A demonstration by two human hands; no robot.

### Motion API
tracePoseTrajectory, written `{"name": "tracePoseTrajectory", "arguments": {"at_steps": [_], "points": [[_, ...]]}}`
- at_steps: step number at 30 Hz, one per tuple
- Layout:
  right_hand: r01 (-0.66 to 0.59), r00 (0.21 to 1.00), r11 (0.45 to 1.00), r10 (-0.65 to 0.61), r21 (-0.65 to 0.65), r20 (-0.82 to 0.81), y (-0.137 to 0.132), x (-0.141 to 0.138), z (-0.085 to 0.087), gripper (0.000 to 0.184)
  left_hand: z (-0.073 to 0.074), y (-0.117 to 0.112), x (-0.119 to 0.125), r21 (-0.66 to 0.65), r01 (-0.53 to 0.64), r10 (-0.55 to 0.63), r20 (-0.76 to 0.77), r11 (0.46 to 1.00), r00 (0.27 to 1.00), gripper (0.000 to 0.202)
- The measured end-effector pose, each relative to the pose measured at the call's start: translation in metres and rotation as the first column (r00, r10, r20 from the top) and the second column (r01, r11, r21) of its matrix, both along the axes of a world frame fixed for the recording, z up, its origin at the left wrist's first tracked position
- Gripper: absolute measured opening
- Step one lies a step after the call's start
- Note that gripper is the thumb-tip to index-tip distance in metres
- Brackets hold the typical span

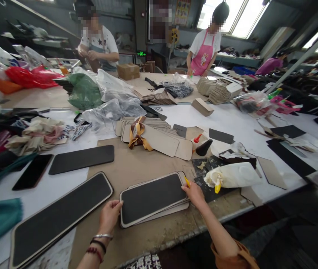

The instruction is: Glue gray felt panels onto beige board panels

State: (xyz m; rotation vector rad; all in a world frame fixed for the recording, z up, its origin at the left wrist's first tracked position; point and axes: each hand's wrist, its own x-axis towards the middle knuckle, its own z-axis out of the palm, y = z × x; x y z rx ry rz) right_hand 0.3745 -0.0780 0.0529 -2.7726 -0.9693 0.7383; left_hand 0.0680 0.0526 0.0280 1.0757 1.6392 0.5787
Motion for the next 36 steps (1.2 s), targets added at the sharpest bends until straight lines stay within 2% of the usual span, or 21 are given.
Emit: {"name": "tracePoseTrajectory", "arguments": {"at_steps": [9,14,20,24,27,30,33,36], "points": [[0.029,1.000,1.000,-0.029,-0.001,0.007,0.001,0.001,-0.004,0.012,-0.006,0.003,-0.001,-0.007,0.027,-0.027,0.024,1.000,0.999,0.045],[0.028,1.000,1.000,-0.028,0.002,0.008,0.000,0.002,-0.008,0.013,-0.005,0.003,-0.002,-0.015,0.043,-0.042,0.039,0.999,0.998,0.048],[-0.042,0.999,0.999,0.042,0.002,0.013,-0.001,0.004,-0.011,0.015,-0.001,-0.002,-0.003,-0.003,0.060,-0.060,0.089,0.998,0.994,0.049],[-0.100,0.993,0.995,0.102,-0.028,0.066,-0.002,0.002,-0.005,0.015,-0.002,-0.003,0.000,0.051,0.066,-0.072,0.142,0.997,0.987,0.047],[-0.127,0.969,0.990,0.137,-0.061,0.205,0.006,-0.015,0.006,0.019,-0.003,-0.003,0.002,0.105,0.055,-0.073,0.182,0.993,0.981,0.048],[-0.259,0.914,0.963,0.270,-0.077,0.301,0.028,-0.049,0.017,0.026,-0.002,-0.006,0.003,0.141,0.041,-0.071,0.208,0.989,0.975,0.046],[-0.461,0.856,0.885,0.464,-0.070,0.228,0.057,-0.088,0.019,0.038,-0.003,-0.010,0.003,0.156,0.033,-0.068,0.220,0.987,0.973,0.044],[-0.558,0.805,0.823,0.568,-0.109,0.168,0.076,-0.107,0.015,0.048,-0.006,-0.012,0.003,0.167,0.015,-0.054,0.228,0.986,0.972,0.042]]}}
